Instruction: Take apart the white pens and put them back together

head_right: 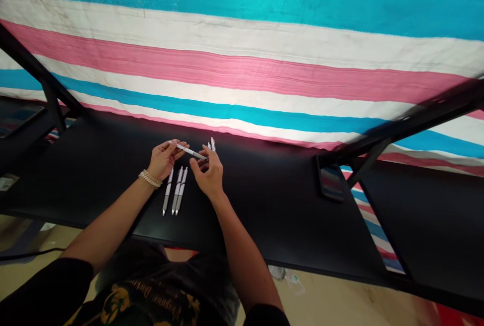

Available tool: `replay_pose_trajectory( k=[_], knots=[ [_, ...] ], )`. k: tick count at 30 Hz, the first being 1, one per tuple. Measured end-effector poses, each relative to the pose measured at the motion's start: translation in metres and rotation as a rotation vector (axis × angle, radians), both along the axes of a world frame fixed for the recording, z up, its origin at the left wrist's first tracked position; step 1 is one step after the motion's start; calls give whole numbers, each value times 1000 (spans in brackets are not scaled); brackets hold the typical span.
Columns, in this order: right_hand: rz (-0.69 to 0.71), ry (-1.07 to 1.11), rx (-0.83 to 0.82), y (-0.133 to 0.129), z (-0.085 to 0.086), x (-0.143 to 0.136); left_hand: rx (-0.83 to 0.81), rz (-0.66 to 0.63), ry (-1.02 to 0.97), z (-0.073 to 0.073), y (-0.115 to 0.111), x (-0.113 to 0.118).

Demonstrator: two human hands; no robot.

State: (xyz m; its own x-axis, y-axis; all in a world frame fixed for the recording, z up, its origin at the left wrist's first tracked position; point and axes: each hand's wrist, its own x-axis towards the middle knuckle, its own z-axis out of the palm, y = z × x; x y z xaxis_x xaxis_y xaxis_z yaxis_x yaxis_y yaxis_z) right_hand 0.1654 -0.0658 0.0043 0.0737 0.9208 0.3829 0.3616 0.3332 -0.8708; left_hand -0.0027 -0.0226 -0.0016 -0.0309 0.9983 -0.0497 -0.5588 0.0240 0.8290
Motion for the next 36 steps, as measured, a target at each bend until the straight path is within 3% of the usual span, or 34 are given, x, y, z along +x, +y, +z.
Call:
replay_pose_trajectory(
  k=[2, 6, 9, 13, 17, 21, 25, 29, 32, 36],
  knots=[
    [1, 11, -66, 0, -1, 1, 2, -2, -9, -1, 0, 0],
    [18, 50, 1, 1, 0, 2, -2, 8, -20, -1, 1, 0],
    [34, 146, -66, 1, 1, 2, -3, 14, -24, 0, 1, 0],
    [21, 126, 7, 3, 0, 2, -10, 14, -26, 1, 1, 0],
    [16, 147, -98, 4, -1, 1, -12, 13, -14, 1, 1, 1],
    [22, 100, -18, 4, 0, 0, -9, 20, -25, 2, 0, 1],
    [39, 189, -122, 4, 1, -2, -12, 5, -15, 1, 1, 1],
    [35, 51, 28, 4, 2, 1, -26, 17, -5, 0, 2, 0],
    [23, -20, 26, 2, 0, 2, -14, 11, 0, 0, 0, 1],
    [4, -309, 78, 0, -3, 1, 4, -12, 23, 2, -1, 2]
  ],
)
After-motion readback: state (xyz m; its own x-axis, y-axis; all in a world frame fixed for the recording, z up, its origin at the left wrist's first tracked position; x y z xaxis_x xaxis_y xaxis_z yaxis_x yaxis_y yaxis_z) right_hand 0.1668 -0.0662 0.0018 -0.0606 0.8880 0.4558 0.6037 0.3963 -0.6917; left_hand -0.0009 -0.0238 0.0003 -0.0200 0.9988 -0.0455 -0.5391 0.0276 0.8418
